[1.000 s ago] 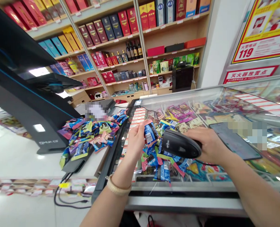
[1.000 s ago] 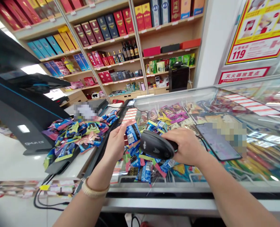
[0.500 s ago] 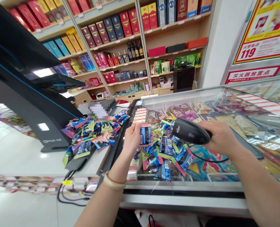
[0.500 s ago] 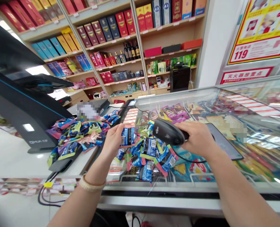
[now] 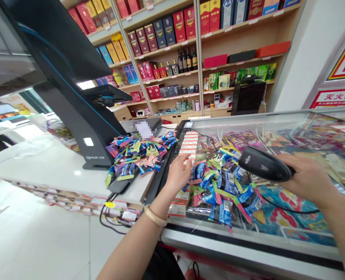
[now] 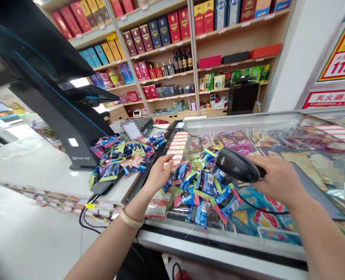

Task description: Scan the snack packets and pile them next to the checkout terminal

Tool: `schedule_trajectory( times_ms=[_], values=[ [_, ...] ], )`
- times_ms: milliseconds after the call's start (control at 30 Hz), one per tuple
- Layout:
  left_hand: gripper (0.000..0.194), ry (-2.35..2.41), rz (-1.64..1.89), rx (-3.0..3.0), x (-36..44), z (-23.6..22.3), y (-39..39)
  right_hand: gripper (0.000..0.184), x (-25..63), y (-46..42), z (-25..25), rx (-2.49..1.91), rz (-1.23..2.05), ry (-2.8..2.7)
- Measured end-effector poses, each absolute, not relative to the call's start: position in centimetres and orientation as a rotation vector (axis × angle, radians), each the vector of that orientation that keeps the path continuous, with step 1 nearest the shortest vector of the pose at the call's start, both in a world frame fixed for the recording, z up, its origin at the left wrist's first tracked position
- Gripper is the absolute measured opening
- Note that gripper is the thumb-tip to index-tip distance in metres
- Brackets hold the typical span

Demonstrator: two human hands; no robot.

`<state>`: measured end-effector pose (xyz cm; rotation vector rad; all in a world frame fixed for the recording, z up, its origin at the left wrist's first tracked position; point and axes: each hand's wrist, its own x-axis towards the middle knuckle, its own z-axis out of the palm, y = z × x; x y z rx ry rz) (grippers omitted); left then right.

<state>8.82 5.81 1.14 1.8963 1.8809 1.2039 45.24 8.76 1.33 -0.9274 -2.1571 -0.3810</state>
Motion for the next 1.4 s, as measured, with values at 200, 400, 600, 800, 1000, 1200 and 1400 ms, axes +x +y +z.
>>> schedule_trajectory(
  times_ms=[200,400,600,800,1000,1200,1400],
  values=[
    [0.043,2.268,1.231,2.098,-0.1,1.7,0.7,0.020,45.6,9.3,0.7,-0.877,-0.429,-2.146],
    [0.067,2.977,0.591,1.686,-6.6,2.7,-1.6,0.021,45.6,9.5,-0.6,-0.874,-0.422,-2.186],
    [0.065,2.983,0.386,1.595,-6.7,2.7,-1.4,0.021,45.2,9.3,-0.7,-0.858,-0.394,-2.204],
    [0.061,3.005,0.660,1.558,-7.1,2.5,-2.0,0.020,45.5,9.5,-1.1,-0.904,-0.354,-2.204],
    [0.056,2.809,1.434,1.868,-5.9,2.4,-3.2,0.023,45.2,9.1,-0.8,-0.864,-0.294,-2.188],
    [0.059,2.211,1.865,2.402,1.2,1.9,0.5,0.018,43.5,7.8,0.4,-0.808,-0.125,-2.161],
    [0.050,1.601,1.890,2.806,8.8,2.3,3.8,0.017,41.8,6.2,2.6,-0.708,0.114,-2.165]
  ],
)
